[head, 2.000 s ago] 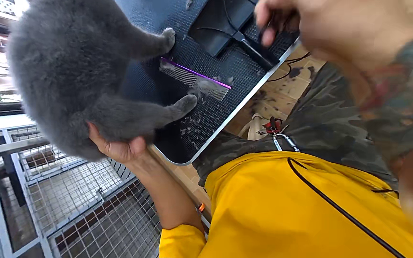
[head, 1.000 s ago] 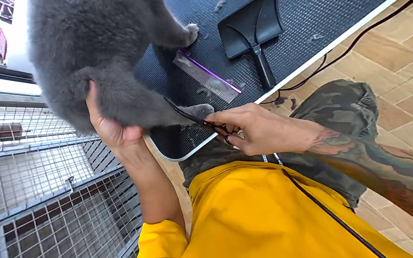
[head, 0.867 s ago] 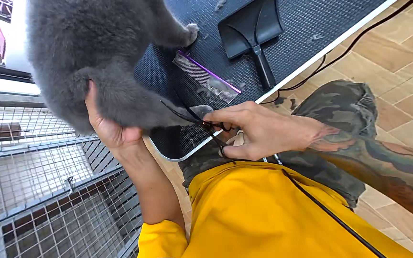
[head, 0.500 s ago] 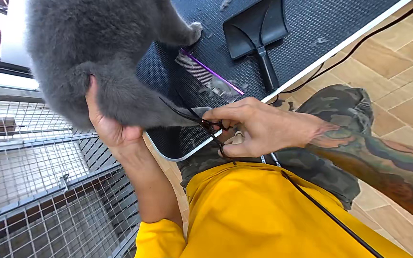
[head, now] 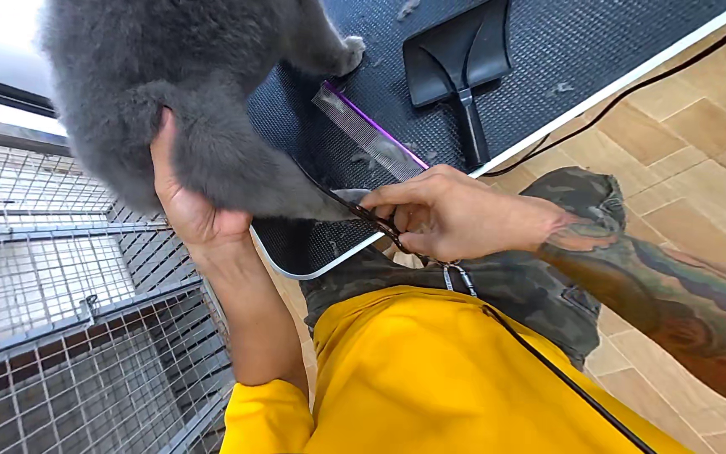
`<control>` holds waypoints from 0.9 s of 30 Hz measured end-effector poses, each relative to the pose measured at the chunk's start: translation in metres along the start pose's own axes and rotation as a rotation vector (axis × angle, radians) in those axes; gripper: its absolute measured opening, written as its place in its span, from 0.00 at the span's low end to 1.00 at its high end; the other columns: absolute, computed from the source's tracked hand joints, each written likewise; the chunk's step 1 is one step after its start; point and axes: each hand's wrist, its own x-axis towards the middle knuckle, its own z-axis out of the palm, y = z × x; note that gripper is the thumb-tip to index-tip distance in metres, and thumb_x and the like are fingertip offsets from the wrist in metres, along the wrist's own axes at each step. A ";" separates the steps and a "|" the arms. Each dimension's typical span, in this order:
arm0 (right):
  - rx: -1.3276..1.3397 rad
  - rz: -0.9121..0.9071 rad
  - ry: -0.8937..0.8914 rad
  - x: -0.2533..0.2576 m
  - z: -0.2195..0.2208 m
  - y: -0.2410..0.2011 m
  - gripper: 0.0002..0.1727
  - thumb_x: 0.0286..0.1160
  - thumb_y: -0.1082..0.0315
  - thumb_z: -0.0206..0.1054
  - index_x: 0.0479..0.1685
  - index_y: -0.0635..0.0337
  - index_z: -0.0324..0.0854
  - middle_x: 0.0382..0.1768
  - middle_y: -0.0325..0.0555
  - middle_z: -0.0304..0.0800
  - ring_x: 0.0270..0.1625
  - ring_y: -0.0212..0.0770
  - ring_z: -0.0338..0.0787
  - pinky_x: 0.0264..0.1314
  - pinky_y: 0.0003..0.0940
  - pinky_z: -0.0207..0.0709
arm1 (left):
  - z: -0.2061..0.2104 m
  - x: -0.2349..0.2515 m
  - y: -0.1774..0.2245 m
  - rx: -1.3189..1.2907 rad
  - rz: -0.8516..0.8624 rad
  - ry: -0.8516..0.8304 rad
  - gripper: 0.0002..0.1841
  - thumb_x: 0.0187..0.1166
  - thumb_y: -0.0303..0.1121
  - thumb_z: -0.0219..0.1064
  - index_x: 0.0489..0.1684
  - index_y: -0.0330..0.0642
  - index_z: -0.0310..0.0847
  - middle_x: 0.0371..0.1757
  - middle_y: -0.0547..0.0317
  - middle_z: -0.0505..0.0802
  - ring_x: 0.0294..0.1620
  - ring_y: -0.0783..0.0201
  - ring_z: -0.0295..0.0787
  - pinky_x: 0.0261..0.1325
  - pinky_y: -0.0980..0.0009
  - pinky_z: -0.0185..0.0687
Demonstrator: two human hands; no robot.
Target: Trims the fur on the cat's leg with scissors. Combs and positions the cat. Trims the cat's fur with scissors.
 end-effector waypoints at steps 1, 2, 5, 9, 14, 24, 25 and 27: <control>0.019 0.023 -0.017 -0.001 -0.001 -0.001 0.30 0.56 0.70 0.75 0.66 0.50 0.86 0.39 0.29 0.94 0.29 0.22 0.90 0.31 0.25 0.90 | 0.000 0.000 0.000 -0.004 0.001 -0.001 0.15 0.91 0.38 0.48 0.57 0.42 0.78 0.51 0.51 0.92 0.58 0.59 0.90 0.62 0.56 0.88; 0.034 0.035 -0.032 -0.001 -0.002 -0.002 0.29 0.57 0.69 0.76 0.67 0.49 0.85 0.40 0.28 0.94 0.30 0.22 0.91 0.32 0.25 0.91 | 0.001 -0.001 0.000 -0.006 0.004 0.001 0.15 0.91 0.38 0.48 0.57 0.42 0.78 0.52 0.52 0.92 0.58 0.59 0.91 0.62 0.56 0.88; 0.056 0.024 -0.045 -0.002 -0.002 -0.002 0.32 0.53 0.54 0.80 0.65 0.46 0.86 0.37 0.22 0.91 0.31 0.17 0.87 0.31 0.20 0.87 | 0.001 -0.001 0.000 0.003 0.015 0.015 0.15 0.91 0.38 0.48 0.57 0.41 0.78 0.52 0.51 0.92 0.59 0.58 0.90 0.63 0.55 0.88; 0.079 0.084 -0.103 -0.004 -0.008 -0.002 0.30 0.54 0.68 0.77 0.65 0.47 0.88 0.39 0.27 0.94 0.27 0.23 0.90 0.29 0.25 0.89 | 0.002 -0.001 -0.001 0.019 0.032 0.025 0.15 0.92 0.38 0.47 0.57 0.41 0.77 0.52 0.52 0.91 0.59 0.60 0.90 0.63 0.56 0.88; 0.117 0.109 -0.115 -0.006 -0.010 -0.004 0.30 0.52 0.58 0.80 0.64 0.45 0.88 0.39 0.25 0.94 0.30 0.23 0.91 0.30 0.25 0.90 | 0.000 -0.002 0.001 0.002 0.012 0.030 0.15 0.92 0.38 0.47 0.57 0.42 0.77 0.52 0.51 0.91 0.58 0.59 0.90 0.63 0.56 0.88; 0.064 0.214 -0.137 -0.010 -0.032 -0.007 0.32 0.55 0.71 0.78 0.68 0.44 0.85 0.42 0.30 0.95 0.33 0.29 0.94 0.35 0.32 0.93 | 0.001 -0.001 0.002 0.001 0.014 0.024 0.15 0.92 0.37 0.45 0.57 0.40 0.76 0.51 0.51 0.91 0.57 0.59 0.91 0.61 0.56 0.89; 0.020 0.223 -0.150 -0.010 -0.040 -0.007 0.32 0.56 0.72 0.78 0.69 0.44 0.85 0.43 0.31 0.95 0.34 0.30 0.94 0.36 0.33 0.93 | 0.001 -0.001 0.002 0.002 0.013 0.018 0.15 0.92 0.37 0.44 0.56 0.41 0.76 0.51 0.51 0.91 0.57 0.59 0.91 0.61 0.56 0.89; -0.055 0.215 -0.179 -0.013 -0.052 -0.006 0.31 0.56 0.74 0.77 0.67 0.45 0.87 0.40 0.30 0.95 0.28 0.29 0.90 0.31 0.34 0.89 | 0.001 0.000 0.002 -0.002 0.020 0.006 0.15 0.92 0.36 0.45 0.55 0.41 0.77 0.50 0.51 0.91 0.56 0.59 0.91 0.60 0.57 0.89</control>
